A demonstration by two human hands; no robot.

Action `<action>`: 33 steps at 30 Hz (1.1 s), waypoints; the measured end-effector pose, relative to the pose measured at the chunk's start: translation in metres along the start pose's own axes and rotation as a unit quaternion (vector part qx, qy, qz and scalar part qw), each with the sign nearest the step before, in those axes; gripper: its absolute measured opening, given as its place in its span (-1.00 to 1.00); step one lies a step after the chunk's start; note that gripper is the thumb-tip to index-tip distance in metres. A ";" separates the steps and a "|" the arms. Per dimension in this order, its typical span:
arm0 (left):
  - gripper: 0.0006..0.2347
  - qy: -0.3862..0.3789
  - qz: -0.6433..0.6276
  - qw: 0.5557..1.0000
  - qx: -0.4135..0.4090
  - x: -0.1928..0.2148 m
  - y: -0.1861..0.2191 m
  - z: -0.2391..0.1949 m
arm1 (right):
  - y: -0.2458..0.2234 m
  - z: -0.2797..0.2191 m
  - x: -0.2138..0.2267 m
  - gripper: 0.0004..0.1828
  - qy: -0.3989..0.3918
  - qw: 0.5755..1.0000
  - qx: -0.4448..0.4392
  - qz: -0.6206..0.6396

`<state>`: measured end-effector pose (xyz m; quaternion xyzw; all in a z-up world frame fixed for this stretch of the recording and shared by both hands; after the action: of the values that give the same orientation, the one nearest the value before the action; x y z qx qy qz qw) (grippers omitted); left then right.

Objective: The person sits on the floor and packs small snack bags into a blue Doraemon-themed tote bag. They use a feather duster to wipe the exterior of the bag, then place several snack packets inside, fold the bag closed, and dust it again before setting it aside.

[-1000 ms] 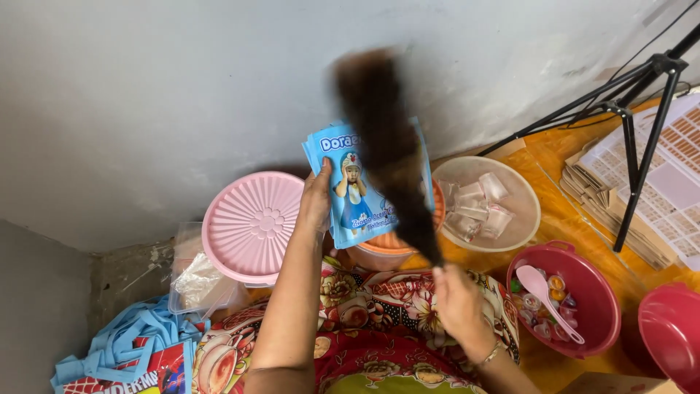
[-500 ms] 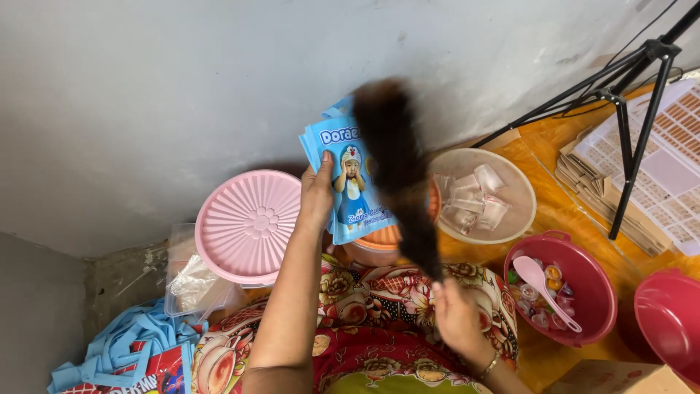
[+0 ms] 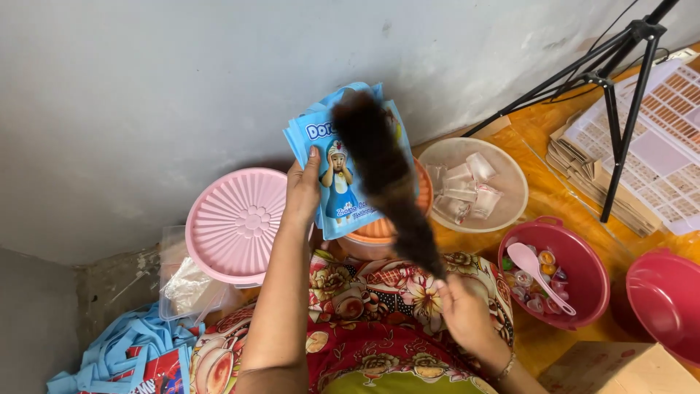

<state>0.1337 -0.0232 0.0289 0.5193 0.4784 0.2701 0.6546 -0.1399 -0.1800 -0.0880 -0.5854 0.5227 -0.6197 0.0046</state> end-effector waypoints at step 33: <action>-0.78 -0.187 0.111 0.946 -0.240 -0.035 0.065 -0.059 | -0.061 0.048 0.070 -0.57 0.005 0.963 0.108 -0.248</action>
<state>0.0760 -0.0072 0.1018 0.4376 0.2081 0.3459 0.8035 -0.0899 -0.2265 -0.0087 -0.6899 0.2906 -0.6571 -0.0886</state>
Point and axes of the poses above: each hand's wrist, its own z-axis towards the middle knuckle, its own x-axis out of the back of the hand, y = z × x, the point moved 9 cm from there along z, towards the middle knuckle, and after that the axes turned 1 degree about -x, right-handed, at the moved point
